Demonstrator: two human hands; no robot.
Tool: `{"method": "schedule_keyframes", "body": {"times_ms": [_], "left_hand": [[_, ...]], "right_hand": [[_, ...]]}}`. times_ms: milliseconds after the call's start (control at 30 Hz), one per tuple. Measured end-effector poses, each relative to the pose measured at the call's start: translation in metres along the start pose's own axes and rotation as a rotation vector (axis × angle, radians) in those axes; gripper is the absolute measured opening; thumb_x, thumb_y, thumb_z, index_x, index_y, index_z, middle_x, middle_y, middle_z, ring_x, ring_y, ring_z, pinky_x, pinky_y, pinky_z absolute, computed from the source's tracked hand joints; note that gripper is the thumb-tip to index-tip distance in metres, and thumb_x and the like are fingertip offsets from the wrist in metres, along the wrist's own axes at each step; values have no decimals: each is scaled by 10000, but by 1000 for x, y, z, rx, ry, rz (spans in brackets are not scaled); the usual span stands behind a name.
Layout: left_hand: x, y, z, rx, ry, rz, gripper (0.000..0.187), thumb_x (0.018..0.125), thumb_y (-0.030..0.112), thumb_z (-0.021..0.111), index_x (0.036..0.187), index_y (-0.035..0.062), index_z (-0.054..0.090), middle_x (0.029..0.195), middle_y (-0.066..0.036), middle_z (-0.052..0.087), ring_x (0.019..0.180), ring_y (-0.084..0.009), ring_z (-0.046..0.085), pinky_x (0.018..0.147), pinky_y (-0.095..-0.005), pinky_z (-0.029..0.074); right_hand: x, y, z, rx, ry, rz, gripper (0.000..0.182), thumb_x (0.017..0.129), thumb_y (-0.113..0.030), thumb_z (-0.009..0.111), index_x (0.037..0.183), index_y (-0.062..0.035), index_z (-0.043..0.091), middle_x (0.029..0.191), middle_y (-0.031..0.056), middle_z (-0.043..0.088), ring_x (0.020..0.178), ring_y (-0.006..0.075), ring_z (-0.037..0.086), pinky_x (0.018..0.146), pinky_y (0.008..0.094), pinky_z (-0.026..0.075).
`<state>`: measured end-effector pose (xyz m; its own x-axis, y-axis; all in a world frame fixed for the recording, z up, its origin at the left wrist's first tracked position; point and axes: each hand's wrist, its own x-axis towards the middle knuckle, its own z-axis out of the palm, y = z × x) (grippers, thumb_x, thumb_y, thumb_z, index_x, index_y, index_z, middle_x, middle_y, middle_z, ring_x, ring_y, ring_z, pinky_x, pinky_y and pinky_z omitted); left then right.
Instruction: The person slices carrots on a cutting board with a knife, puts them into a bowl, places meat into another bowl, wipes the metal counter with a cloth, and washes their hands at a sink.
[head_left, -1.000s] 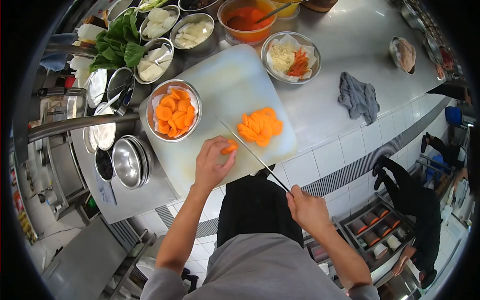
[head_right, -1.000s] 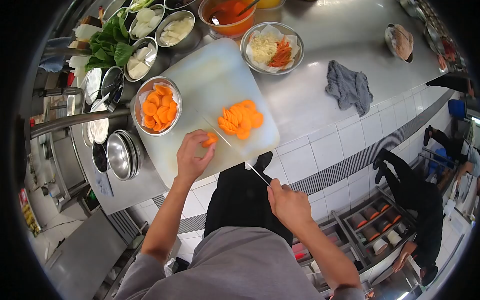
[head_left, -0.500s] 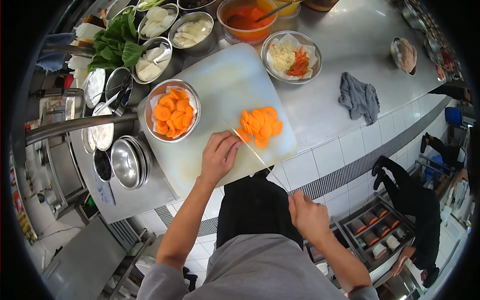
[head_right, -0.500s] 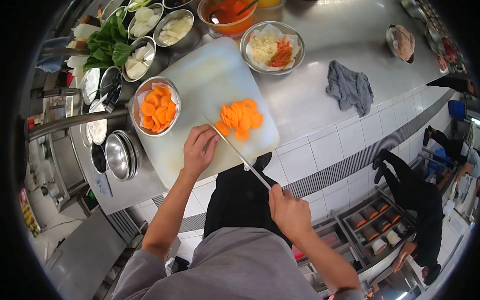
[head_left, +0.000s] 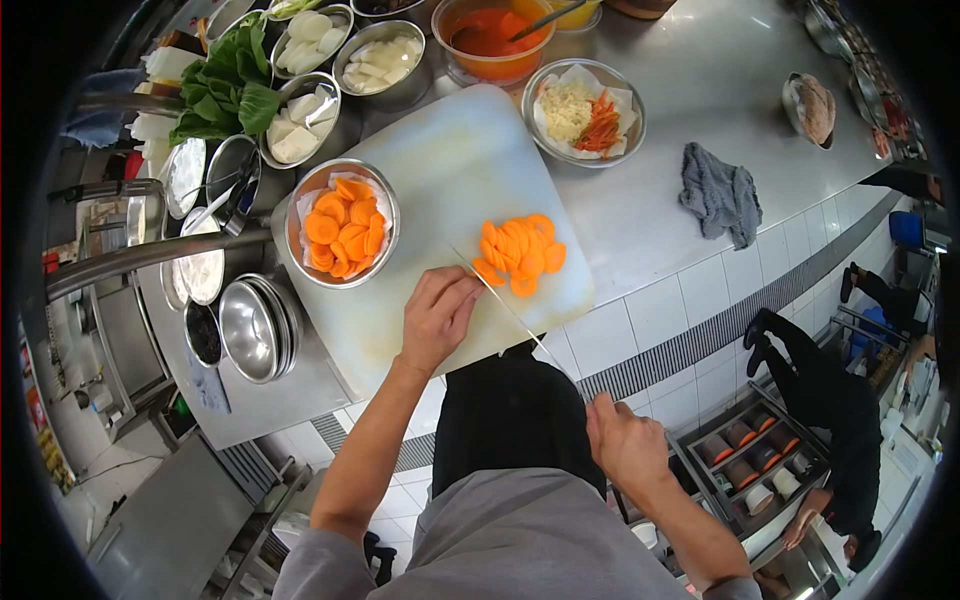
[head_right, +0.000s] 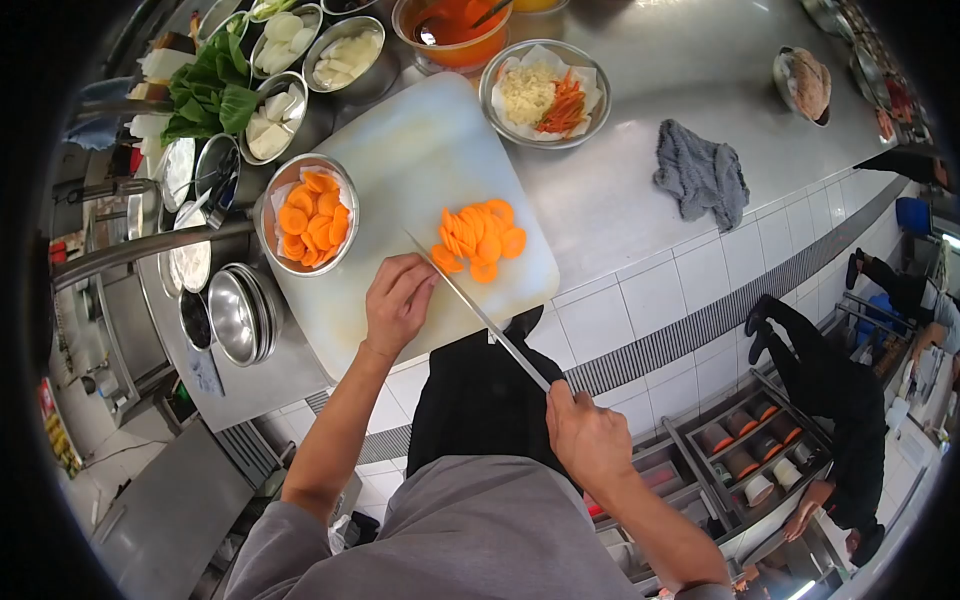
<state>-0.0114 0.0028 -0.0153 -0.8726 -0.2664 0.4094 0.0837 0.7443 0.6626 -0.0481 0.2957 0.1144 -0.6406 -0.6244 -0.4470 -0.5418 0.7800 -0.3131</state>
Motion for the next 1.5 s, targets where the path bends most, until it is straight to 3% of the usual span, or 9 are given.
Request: {"method": "schedule_keyframes", "body": {"times_ms": [300,467,667,1033,1467,1500], "left_hand": [[-2,-6,1,-26,-12,19,256,793,-55,792,1014,45,710,1059,-96,674,925,-308,668,767,-387,566],[0,-3,0,-24,-6,-4,224,800,-74,789,988,22,715,1009,-112,691,909,-297,681,760,-373,563],[-4,-1,0,-14,11,-4,271,816,-50,782,1059,37,697,1061,-115,668,923,-321,664,776,-391,564],[-1,0,-2,-13,-17,-7,277,812,-51,779,1057,47,694,1035,-105,658,901,-312,637,762,-396,545],[-2,-3,-2,-2,-26,3,287,807,-52,773,1062,52,691,1041,-107,653,909,-312,639,763,-393,546],[-1,-3,-3,-1,-26,2,287,807,-52,773,1062,52,691,1041,-107,653,909,-312,639,763,-393,546]], "right_hand": [[21,-3,7,7,-9,-39,182,1033,-202,590,924,-77,514,628,127,628,506,344,664,476,438,557],[53,7,50,-39,58,-50,193,1039,-228,585,941,-77,514,619,136,631,518,353,669,480,455,553],[56,20,41,258,18,-105,230,1056,-271,564,958,-68,517,638,147,651,558,390,675,509,476,553],[13,3,4,8,24,-42,183,1041,-234,586,952,-82,536,685,135,648,525,363,669,482,468,555],[10,7,0,-25,16,-65,182,1037,-232,594,945,-86,535,661,117,638,516,344,675,478,435,562],[11,5,-2,6,-37,-25,196,1037,-242,596,950,-79,528,702,135,661,560,374,680,520,471,560]]}}
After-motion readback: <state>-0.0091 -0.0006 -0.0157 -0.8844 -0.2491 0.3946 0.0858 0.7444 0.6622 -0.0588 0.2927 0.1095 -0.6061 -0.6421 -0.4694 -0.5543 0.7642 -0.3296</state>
